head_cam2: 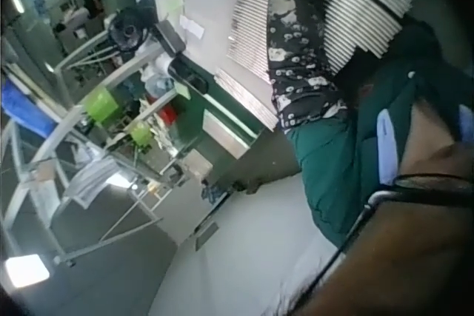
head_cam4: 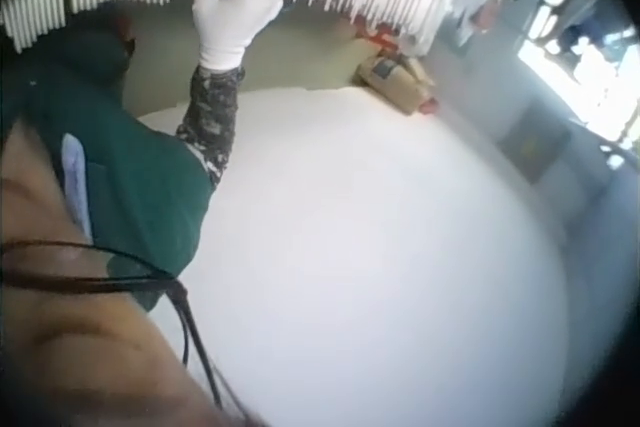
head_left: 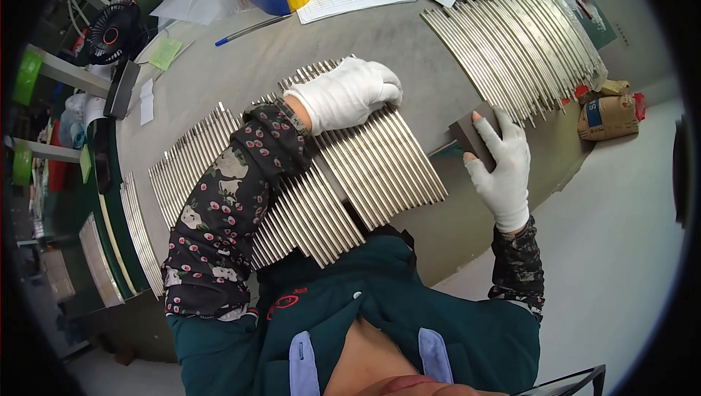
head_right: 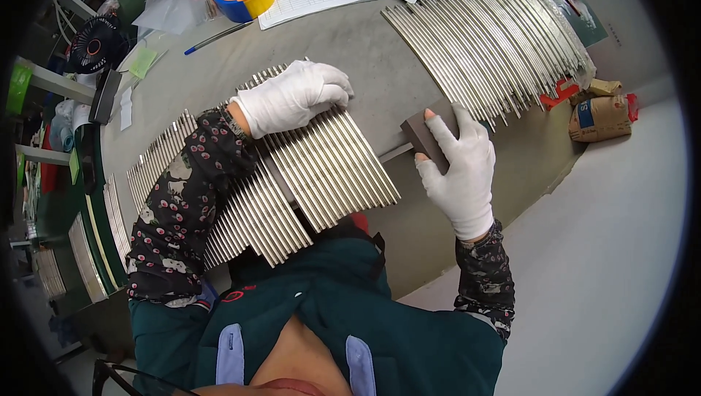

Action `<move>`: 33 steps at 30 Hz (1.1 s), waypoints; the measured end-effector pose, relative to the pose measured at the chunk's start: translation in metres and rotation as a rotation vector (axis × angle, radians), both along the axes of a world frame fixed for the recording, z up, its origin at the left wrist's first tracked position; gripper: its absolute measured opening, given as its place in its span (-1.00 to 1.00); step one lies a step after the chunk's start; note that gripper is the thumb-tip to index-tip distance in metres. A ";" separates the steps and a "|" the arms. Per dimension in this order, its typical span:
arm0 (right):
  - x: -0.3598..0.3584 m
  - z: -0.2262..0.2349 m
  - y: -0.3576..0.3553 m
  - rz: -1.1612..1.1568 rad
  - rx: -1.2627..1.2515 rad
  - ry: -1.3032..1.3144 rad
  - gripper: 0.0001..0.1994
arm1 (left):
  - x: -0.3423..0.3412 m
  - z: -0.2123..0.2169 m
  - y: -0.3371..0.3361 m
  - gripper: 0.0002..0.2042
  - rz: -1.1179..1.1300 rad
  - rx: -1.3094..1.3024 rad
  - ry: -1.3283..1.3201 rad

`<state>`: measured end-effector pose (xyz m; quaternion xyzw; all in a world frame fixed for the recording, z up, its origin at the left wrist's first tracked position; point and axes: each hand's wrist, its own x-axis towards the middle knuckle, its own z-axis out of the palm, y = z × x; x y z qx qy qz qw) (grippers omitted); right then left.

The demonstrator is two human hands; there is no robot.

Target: The worker is sorting, aligning, and bundling thin metal rods at a factory workbench and recording production counts on a log sheet.

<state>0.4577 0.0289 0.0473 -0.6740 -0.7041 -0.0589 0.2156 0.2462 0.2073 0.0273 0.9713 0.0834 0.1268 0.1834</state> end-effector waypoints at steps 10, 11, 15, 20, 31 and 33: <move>-0.009 0.006 0.041 0.110 0.109 -0.062 -0.48 | -0.041 -0.012 -0.004 -0.48 0.136 0.331 0.190; -0.012 0.006 0.057 0.109 0.102 -0.058 -0.49 | -0.038 -0.012 -0.005 -0.48 0.146 0.332 0.194; -0.010 -0.010 0.121 0.110 0.105 -0.151 -0.51 | -0.022 -0.010 -0.005 -0.48 0.162 0.318 0.183; -0.001 0.010 0.115 0.187 0.342 -0.361 -0.51 | -0.068 0.028 -0.028 -0.43 0.261 0.262 0.003; -0.003 -0.022 0.011 -0.059 -0.935 1.159 -0.56 | -0.129 0.043 -0.100 -0.87 -0.016 0.375 0.357; -0.015 -0.024 0.018 0.076 -1.214 1.513 -0.52 | -0.126 0.043 -0.098 -0.87 -0.041 0.369 0.421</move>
